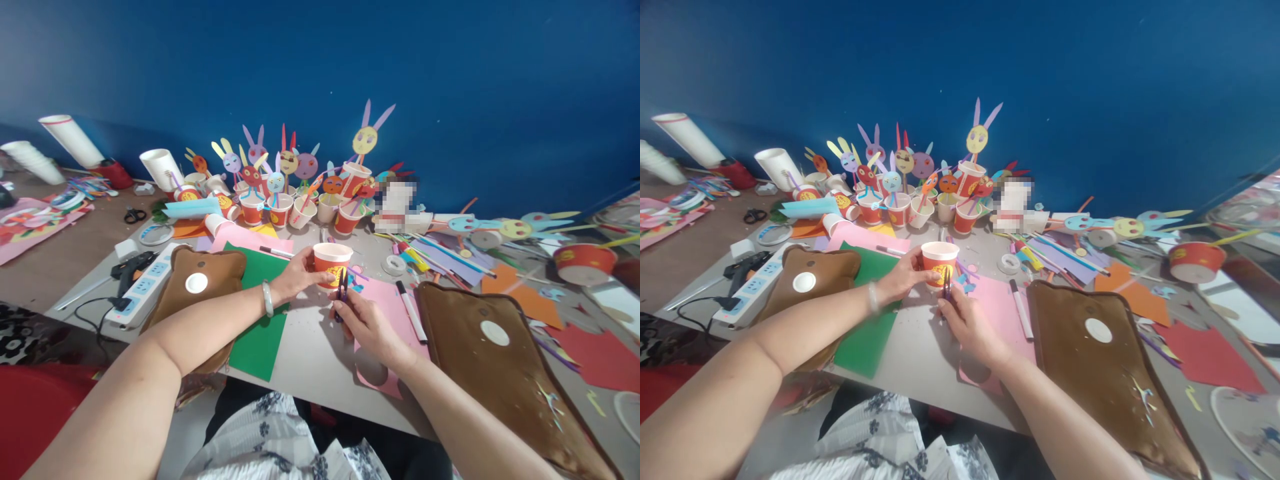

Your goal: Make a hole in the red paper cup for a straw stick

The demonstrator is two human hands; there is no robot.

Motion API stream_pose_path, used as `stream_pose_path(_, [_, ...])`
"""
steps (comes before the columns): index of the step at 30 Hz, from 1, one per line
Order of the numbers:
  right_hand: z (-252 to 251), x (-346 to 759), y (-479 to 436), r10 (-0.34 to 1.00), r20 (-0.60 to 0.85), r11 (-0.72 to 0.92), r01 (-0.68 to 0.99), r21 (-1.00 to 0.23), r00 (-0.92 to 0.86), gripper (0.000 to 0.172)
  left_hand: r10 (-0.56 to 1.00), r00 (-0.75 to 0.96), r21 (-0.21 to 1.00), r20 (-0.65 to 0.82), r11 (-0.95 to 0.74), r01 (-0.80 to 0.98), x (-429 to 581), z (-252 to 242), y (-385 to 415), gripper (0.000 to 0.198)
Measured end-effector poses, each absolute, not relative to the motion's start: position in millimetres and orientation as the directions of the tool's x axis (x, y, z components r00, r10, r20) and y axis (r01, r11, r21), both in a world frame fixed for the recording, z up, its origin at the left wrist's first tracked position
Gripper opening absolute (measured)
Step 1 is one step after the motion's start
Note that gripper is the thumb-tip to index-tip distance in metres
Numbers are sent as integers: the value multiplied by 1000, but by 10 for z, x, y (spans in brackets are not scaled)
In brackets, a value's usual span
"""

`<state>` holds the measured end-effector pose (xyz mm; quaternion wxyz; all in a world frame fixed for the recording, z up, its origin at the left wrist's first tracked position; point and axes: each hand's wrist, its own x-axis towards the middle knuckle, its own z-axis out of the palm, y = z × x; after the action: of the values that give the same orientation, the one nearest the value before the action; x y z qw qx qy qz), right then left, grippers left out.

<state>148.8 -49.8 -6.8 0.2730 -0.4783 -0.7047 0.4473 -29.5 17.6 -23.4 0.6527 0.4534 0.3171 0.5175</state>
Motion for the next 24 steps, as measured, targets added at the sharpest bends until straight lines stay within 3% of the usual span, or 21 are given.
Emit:
stream_pose_path(9, [-136,1497,-481,917,-90,102,447,-889,-388,28,956,285,929,67,44,-367,-308,-254,185,55])
stream_pose_path(24, [-99,1483,-496,929,8,203,494,-845,-369,23,961,272,922,54,56,-383,-302,-236,157,57])
